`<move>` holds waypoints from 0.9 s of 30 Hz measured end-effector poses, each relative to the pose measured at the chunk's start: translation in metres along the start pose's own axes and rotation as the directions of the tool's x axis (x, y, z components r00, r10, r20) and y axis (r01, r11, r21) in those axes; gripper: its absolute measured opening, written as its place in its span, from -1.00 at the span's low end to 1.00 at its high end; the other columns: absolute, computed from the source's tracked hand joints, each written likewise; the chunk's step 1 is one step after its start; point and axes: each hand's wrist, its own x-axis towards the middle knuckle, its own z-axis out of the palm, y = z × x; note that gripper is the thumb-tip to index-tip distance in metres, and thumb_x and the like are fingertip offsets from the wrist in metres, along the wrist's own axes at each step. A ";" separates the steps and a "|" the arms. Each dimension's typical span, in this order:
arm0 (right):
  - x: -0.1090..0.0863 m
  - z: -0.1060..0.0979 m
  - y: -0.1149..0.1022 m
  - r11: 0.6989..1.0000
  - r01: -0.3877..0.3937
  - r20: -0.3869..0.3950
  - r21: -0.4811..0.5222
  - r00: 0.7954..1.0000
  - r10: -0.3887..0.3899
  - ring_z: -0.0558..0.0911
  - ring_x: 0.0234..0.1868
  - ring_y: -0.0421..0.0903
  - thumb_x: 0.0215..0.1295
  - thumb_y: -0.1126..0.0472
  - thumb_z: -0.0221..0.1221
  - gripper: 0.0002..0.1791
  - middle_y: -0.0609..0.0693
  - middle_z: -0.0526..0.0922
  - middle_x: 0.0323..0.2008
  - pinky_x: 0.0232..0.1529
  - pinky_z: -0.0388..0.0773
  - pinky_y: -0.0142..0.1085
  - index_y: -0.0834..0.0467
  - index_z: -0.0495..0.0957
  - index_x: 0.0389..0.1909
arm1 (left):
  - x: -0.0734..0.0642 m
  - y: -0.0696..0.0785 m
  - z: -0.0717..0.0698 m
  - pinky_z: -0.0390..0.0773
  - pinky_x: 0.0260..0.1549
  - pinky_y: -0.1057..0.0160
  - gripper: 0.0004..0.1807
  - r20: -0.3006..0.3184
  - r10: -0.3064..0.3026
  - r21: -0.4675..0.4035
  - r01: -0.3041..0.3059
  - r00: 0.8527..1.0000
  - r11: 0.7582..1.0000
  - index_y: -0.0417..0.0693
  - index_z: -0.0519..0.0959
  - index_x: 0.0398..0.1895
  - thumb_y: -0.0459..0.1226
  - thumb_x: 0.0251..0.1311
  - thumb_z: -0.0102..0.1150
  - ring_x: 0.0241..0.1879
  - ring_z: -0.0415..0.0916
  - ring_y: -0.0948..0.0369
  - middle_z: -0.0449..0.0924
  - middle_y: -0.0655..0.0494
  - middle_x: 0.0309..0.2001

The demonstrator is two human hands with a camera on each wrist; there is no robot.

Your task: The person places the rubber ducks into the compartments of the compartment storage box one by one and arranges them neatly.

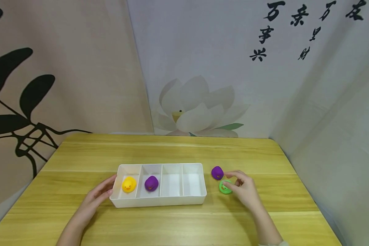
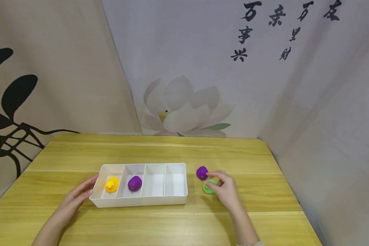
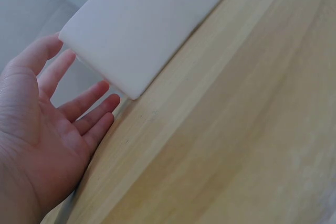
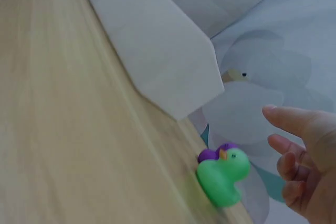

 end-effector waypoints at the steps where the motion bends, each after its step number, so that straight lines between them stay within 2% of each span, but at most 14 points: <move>1: -0.001 -0.001 -0.001 1.000 -0.006 0.004 -0.011 1.000 0.007 0.34 -0.59 -0.19 0.07 0.42 0.35 -0.73 0.04 0.61 -0.26 -0.62 0.29 -0.44 0.23 0.66 -0.16 | 0.000 0.000 0.000 0.36 -0.02 0.50 -0.50 0.000 -0.002 0.000 0.002 1.000 1.000 -0.25 0.20 0.41 -0.32 0.45 -0.12 0.13 0.35 0.46 0.35 0.20 0.29; 4: -0.003 -0.004 0.003 0.999 -0.016 0.018 -0.034 1.000 0.017 0.35 -0.58 -0.19 0.07 0.43 0.34 -0.71 0.11 0.61 -0.26 -0.61 0.31 -0.45 0.26 0.65 -0.14 | 0.000 0.000 0.001 0.36 -0.03 0.50 -0.50 0.000 -0.013 0.005 0.013 1.000 1.000 -0.25 0.20 0.41 -0.31 0.46 -0.12 0.12 0.34 0.47 0.34 0.20 0.29; 7: -0.002 -0.003 0.019 0.999 -0.038 0.026 -0.030 0.999 0.039 0.36 -0.58 -0.18 0.07 0.43 0.35 -0.68 0.19 0.61 -0.23 -0.62 0.31 -0.45 0.28 0.63 -0.10 | -0.001 0.001 0.000 0.36 -0.04 0.50 -0.50 -0.004 -0.026 0.014 0.026 1.000 1.000 -0.23 0.20 0.41 -0.29 0.46 -0.12 0.12 0.34 0.46 0.33 0.12 0.31; 11: 0.001 -0.002 0.047 0.995 -0.100 0.037 -0.017 0.994 0.101 0.36 -0.59 -0.22 0.05 0.35 0.39 -0.64 0.11 0.62 -0.21 -0.63 0.32 -0.45 0.24 0.64 -0.07 | 0.000 0.002 0.000 0.36 -0.03 0.49 -0.49 -0.004 -0.036 0.017 0.036 0.999 0.999 -0.22 0.20 0.42 -0.28 0.46 -0.11 0.12 0.34 0.45 0.31 -0.04 0.32; 14: 0.001 -0.001 0.060 0.992 -0.129 0.046 -0.011 0.991 0.129 0.37 -0.61 -0.23 0.03 0.28 0.42 -0.63 0.06 0.61 -0.22 -0.63 0.33 -0.44 0.20 0.65 -0.08 | 0.000 0.003 0.000 0.36 -0.03 0.49 -0.49 0.001 -0.034 0.020 0.034 0.999 0.999 -0.22 0.19 0.42 -0.28 0.46 -0.12 0.13 0.33 0.45 0.30 -0.11 0.32; 21: 0.000 0.003 0.070 0.984 -0.174 0.074 0.034 0.982 0.171 0.42 -0.62 -0.18 0.01 0.23 0.43 -0.64 0.07 0.59 -0.23 -0.64 0.38 -0.41 0.15 0.66 -0.11 | 0.000 0.002 -0.001 0.37 -0.03 0.49 -0.50 -0.003 -0.024 0.019 0.024 1.000 1.000 -0.22 0.20 0.41 -0.29 0.46 -0.12 0.12 0.34 0.45 0.33 -0.03 0.31; 27: -0.001 0.005 0.072 0.984 -0.177 0.074 0.025 0.982 0.175 0.42 -0.61 -0.18 -0.01 0.23 0.44 -0.65 0.05 0.59 -0.25 -0.63 0.38 -0.43 0.15 0.67 -0.13 | 0.000 0.002 0.000 0.37 -0.03 0.49 -0.50 -0.002 -0.009 0.008 0.010 1.000 1.000 -0.25 0.21 0.40 -0.31 0.45 -0.12 0.12 0.36 0.44 0.36 0.06 0.29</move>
